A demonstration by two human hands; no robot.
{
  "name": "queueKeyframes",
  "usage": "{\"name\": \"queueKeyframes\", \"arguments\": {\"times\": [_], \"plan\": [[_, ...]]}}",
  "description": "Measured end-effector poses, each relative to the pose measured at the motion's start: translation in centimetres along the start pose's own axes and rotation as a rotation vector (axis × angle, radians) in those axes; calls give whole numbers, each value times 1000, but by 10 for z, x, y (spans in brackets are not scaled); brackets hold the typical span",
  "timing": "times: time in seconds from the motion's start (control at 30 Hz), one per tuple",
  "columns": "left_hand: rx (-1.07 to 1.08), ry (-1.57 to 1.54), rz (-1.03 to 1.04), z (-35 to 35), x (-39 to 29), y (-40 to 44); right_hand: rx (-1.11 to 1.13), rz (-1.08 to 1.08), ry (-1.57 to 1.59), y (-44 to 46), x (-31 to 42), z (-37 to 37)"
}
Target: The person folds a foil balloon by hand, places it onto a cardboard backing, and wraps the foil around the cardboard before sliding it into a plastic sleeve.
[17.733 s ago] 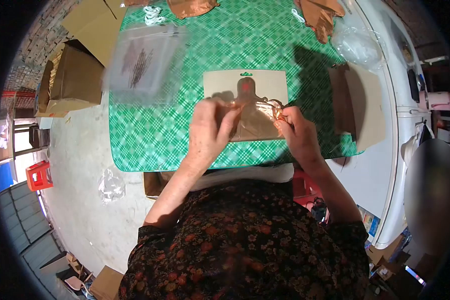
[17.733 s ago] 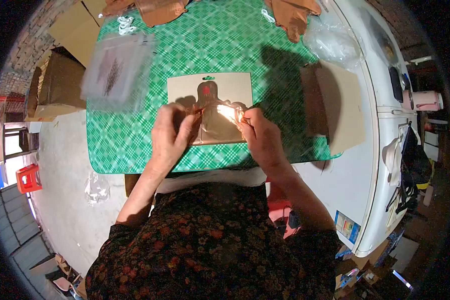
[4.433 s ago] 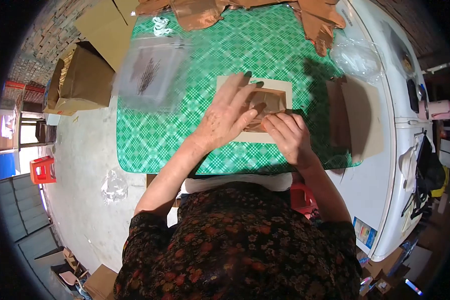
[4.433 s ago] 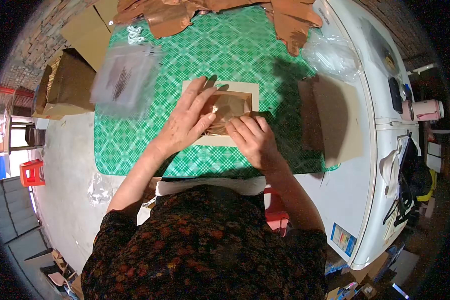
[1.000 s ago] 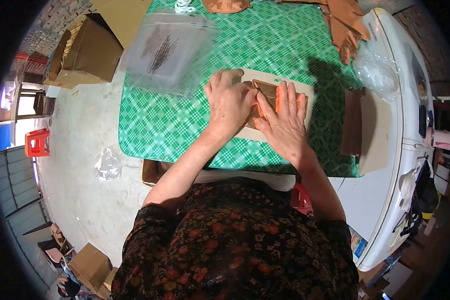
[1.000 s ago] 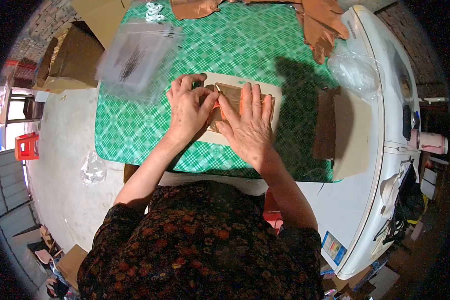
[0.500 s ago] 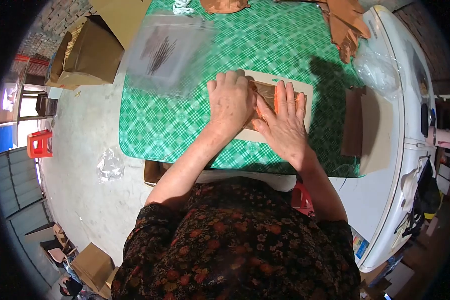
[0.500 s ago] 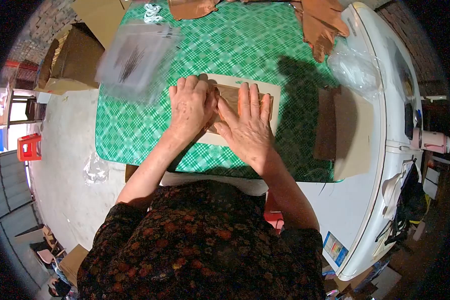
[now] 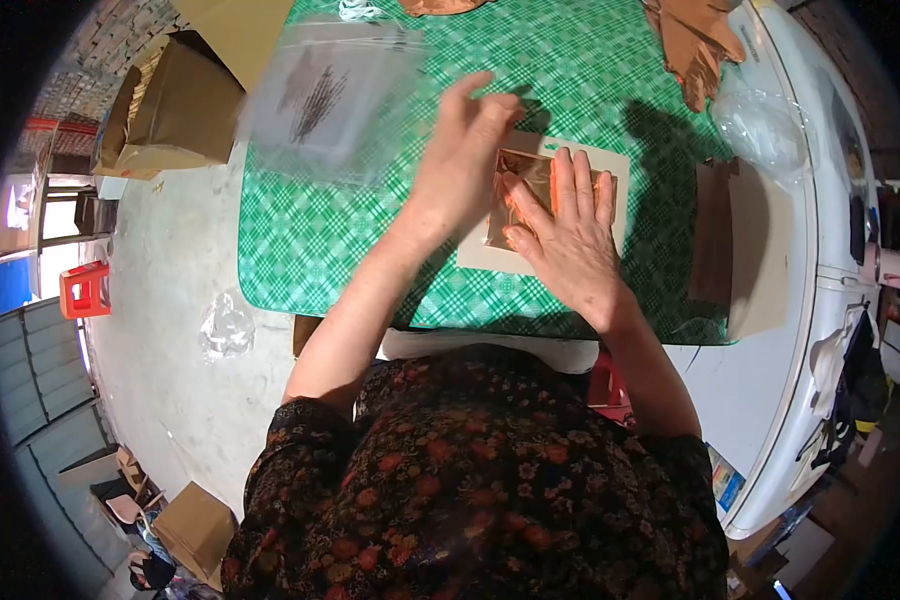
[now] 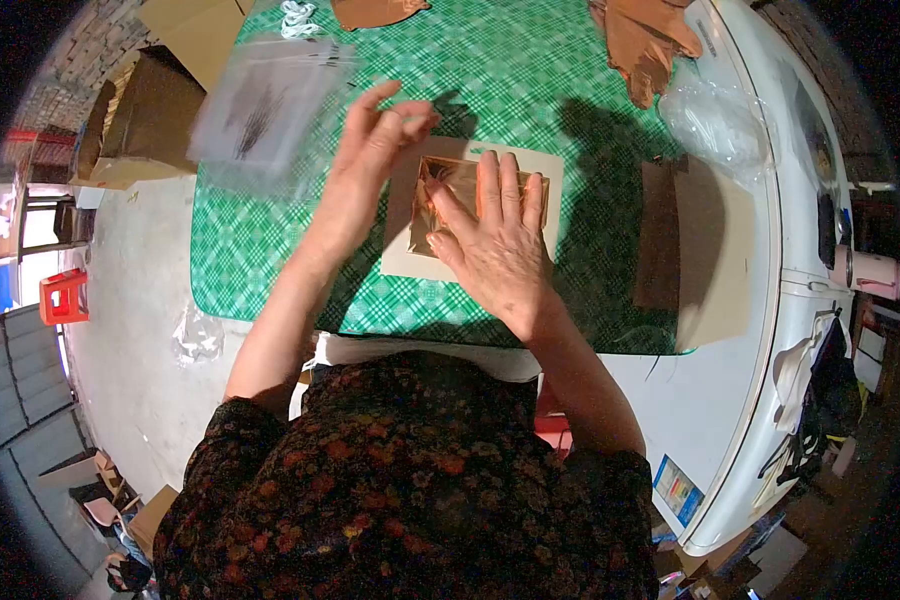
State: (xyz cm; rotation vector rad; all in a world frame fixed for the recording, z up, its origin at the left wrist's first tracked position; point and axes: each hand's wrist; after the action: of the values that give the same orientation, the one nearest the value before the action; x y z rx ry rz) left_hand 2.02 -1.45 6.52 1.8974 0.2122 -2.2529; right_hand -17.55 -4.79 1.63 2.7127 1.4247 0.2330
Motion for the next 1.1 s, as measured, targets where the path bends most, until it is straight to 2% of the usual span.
{"name": "queueKeyframes", "arguments": {"times": [0.13,0.23,0.33,0.43,0.6,1.1], "plan": [[132,-58,-49,11,39,2,36,-3,-30,0,-2,2],[63,-112,-11,7,38,-4,32,-3,-17,0,-2,1],[62,643,257,-26,33,-9,13,8,-1,0,0,1],[111,1033,450,-49,34,-25,2,23,26,1,0,3],[270,1255,471,-61,29,-53,13,18,4,0,-2,6],[427,1221,501,-67,29,-50,-5,-26,-82,3,-4,3]]}}
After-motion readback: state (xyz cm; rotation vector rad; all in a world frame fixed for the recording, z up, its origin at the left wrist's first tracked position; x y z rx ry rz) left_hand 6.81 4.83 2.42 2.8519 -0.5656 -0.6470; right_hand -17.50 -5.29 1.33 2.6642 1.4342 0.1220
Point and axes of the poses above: each hand's wrist, its own y-axis towards the middle knuckle, its own z-axis out of the palm, x = y × z, and after that the axes turned 4 degrees about x, right-handed
